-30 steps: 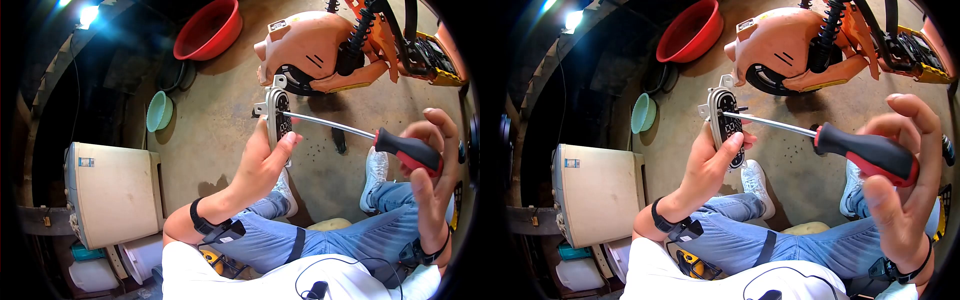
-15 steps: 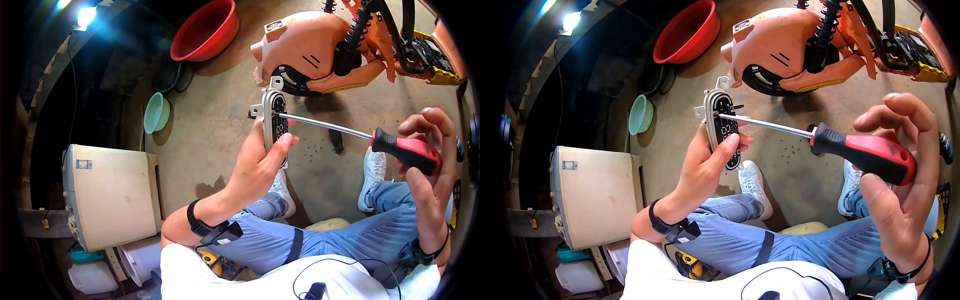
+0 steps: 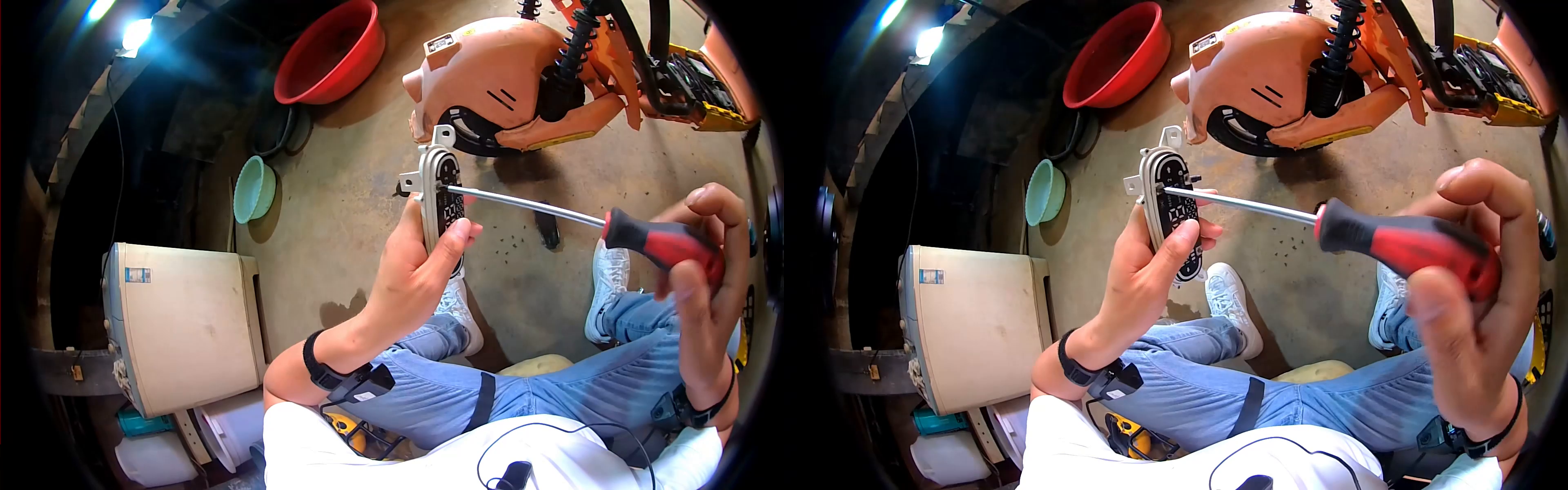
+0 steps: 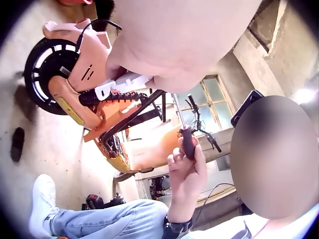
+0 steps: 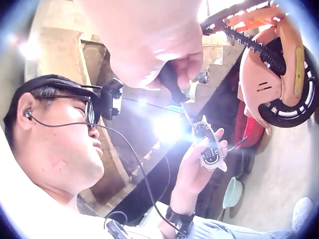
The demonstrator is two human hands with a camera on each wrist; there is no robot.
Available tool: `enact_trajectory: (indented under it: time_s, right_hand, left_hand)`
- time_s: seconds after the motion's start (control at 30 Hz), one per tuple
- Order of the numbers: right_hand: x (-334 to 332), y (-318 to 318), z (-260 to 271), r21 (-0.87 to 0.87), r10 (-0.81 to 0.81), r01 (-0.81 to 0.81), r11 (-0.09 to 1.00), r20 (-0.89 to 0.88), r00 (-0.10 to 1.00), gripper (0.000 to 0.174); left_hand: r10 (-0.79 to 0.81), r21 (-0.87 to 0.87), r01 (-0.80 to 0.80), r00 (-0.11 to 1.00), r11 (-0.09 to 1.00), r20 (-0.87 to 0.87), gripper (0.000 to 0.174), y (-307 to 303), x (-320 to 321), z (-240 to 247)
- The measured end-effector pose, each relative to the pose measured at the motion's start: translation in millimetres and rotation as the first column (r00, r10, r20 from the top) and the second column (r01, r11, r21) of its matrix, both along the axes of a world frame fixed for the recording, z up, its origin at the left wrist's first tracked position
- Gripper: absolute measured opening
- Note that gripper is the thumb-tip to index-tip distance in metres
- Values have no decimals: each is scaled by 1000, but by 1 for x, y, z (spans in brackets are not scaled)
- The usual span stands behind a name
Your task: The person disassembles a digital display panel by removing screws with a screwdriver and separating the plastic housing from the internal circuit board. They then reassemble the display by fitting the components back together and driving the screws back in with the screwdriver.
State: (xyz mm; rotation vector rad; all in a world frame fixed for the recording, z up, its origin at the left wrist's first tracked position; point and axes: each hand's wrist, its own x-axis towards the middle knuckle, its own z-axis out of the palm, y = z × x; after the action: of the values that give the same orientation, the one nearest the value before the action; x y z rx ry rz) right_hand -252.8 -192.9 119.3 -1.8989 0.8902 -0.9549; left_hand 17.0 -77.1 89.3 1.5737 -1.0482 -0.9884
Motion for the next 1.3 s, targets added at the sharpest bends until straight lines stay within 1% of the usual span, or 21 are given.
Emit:
enact_trajectory:
  time_s: [0.03,0.1,0.17,0.2,0.3,0.33,0.37,0.43,0.5,0.57,0.6,0.7,0.73,0.77,0.83,0.97,1.0,1.1,1.17,1.23,1.3]
  right_hand:
    - [-9,-1,2,103,41,-33,994,-83,996,73]
    - [-8,0,-3,102,-7,12,995,-47,999,72]
    - [-7,-2,4,231,113,-107,967,-15,993,75]
    - [5,4,0,179,20,-30,983,57,998,83]
    - [15,6,1,140,-39,20,990,133,990,90]
    - [16,6,-2,41,-47,43,998,86,995,86]
    - [10,4,1,43,-48,44,998,87,995,86]
    - [-10,-2,9,380,73,-63,923,-10,997,84]
    - [-7,-3,2,296,42,-46,954,17,999,83]
    - [1,-1,6,198,70,-60,978,-41,997,86]
    - [14,5,-4,102,-30,22,995,84,996,91]
    - [14,4,-5,116,-11,-3,993,126,992,96]
    - [14,4,-2,16,-39,39,999,41,998,90]
    - [8,2,1,16,-40,39,999,41,998,90]
    - [-10,-3,5,263,62,-39,964,-78,995,85]
    - [1,-1,4,203,76,-74,976,-2,997,82]
    - [11,2,-7,75,17,-22,997,75,997,83]
    - [9,3,-8,59,37,-43,997,91,995,84]
    - [2,3,-1,68,-19,16,998,35,999,84]
    - [-17,-4,5,397,74,-38,917,-78,994,84]
    - [-11,-3,7,416,92,-55,908,-70,993,84]
  left_hand:
    - [0,0,0,1000,1000,0,27,1,0,-1]
    - [-31,-31,33,998,999,55,27,2,0,-2]
    - [-25,-20,27,998,999,58,26,1,0,1]
    - [-20,-9,21,998,1000,60,26,0,0,2]
    - [-1,-36,3,999,999,47,26,-1,0,0]
    - [-3,-34,4,999,999,49,26,-1,0,0]
    - [-10,-30,12,998,999,60,26,-1,0,1]
    - [-20,-24,22,997,999,70,27,0,-1,1]
    - [-53,-30,58,989,998,136,28,1,0,1]
    - [-27,-54,32,995,998,98,28,-2,-2,1]
    - [-2,-77,6,998,997,61,28,-3,-2,1]
    - [7,-70,-2,998,998,62,29,-3,-1,3]
    - [6,-70,-2,998,998,62,29,-2,-1,2]
    - [-13,-63,19,996,998,86,30,-1,1,0]
    - [-34,-55,40,993,998,109,30,1,1,-1]
    - [-37,-70,46,992,997,122,30,-1,0,1]
    - [-22,-80,29,996,996,87,30,-2,0,1]
    - [6,-67,-1,998,998,64,29,-2,-1,1]
    - [-15,-71,22,995,997,99,30,-1,0,-1]
    - [-37,-75,47,990,996,134,30,0,1,-1]
    - [-63,-83,75,988,994,143,30,0,1,0]
